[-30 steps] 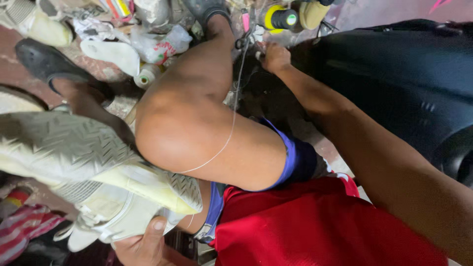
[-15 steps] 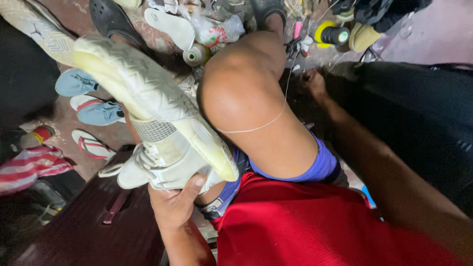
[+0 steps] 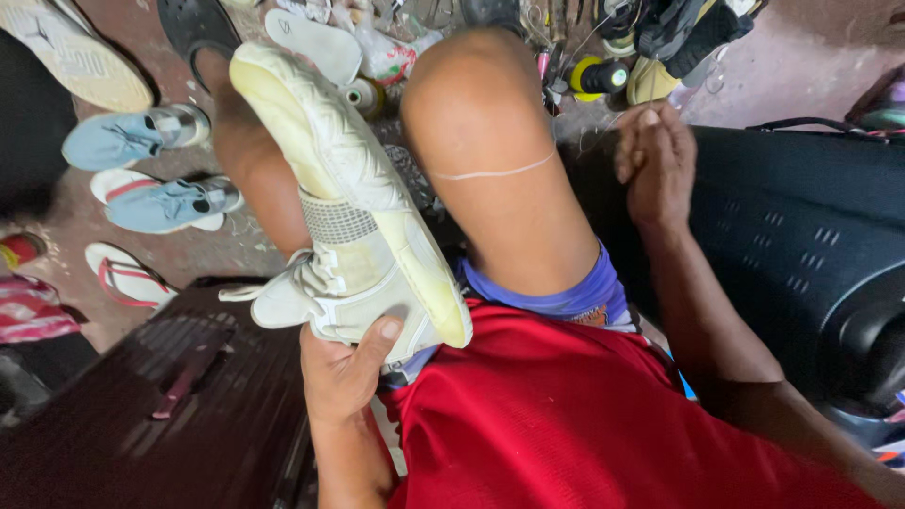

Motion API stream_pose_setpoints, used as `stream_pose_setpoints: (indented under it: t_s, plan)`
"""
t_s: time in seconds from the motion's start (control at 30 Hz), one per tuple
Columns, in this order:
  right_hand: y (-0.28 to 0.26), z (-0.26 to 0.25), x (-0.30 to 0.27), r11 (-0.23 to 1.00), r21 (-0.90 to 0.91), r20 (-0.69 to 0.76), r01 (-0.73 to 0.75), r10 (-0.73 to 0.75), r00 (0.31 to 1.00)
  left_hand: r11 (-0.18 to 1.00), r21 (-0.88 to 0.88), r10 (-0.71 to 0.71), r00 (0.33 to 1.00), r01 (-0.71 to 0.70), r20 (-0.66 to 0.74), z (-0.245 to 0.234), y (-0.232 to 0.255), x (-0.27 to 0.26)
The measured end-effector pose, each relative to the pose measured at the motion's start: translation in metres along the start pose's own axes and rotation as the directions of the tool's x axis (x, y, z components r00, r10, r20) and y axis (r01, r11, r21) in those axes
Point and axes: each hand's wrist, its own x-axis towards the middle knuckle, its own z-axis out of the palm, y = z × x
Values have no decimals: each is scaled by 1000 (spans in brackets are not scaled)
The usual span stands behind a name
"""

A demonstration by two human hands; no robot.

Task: The person is sewing a white sneaker using a needle and thread. They repeatedly push the needle through the shoe's upper and pull the thread to secure the stitches.

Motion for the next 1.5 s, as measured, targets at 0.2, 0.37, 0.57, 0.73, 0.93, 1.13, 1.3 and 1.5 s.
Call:
stream_pose_setpoints:
  t_s: [0.2, 0.37, 0.57, 0.73, 0.93, 1.13, 1.3, 1.5]
  plan:
    - [-80, 41, -61, 958, -177, 415, 225, -135, 900, 996, -71, 48, 999, -47, 22, 6, -9, 1]
    - [-94, 97, -76, 742, -396, 700, 541, -137, 701, 981, -22, 192, 981, -192, 12, 11, -10, 5]
    - [-96, 134, -81, 736, -398, 749, 547, -83, 657, 975, 35, 220, 975, -221, 30, 9, -15, 3]
    - [-91, 139, -83, 746, -408, 741, 526, -66, 668, 976, 56, 210, 977, -212, 35, 7, -20, 1]
    - [-91, 140, -83, 720, -371, 762, 587, -125, 636, 992, -11, 129, 991, -129, 30, 8, -23, -1]
    - [-92, 139, -80, 770, -415, 757, 484, -3, 653, 960, 145, 241, 970, -239, 2, 10, -20, -1]
    - [-94, 135, -78, 755, -407, 778, 514, -8, 628, 970, 95, 224, 975, -224, 11, 13, -20, 1]
    - [-95, 131, -73, 742, -417, 786, 525, 5, 618, 987, 36, 158, 987, -159, 29, 14, -26, 3]
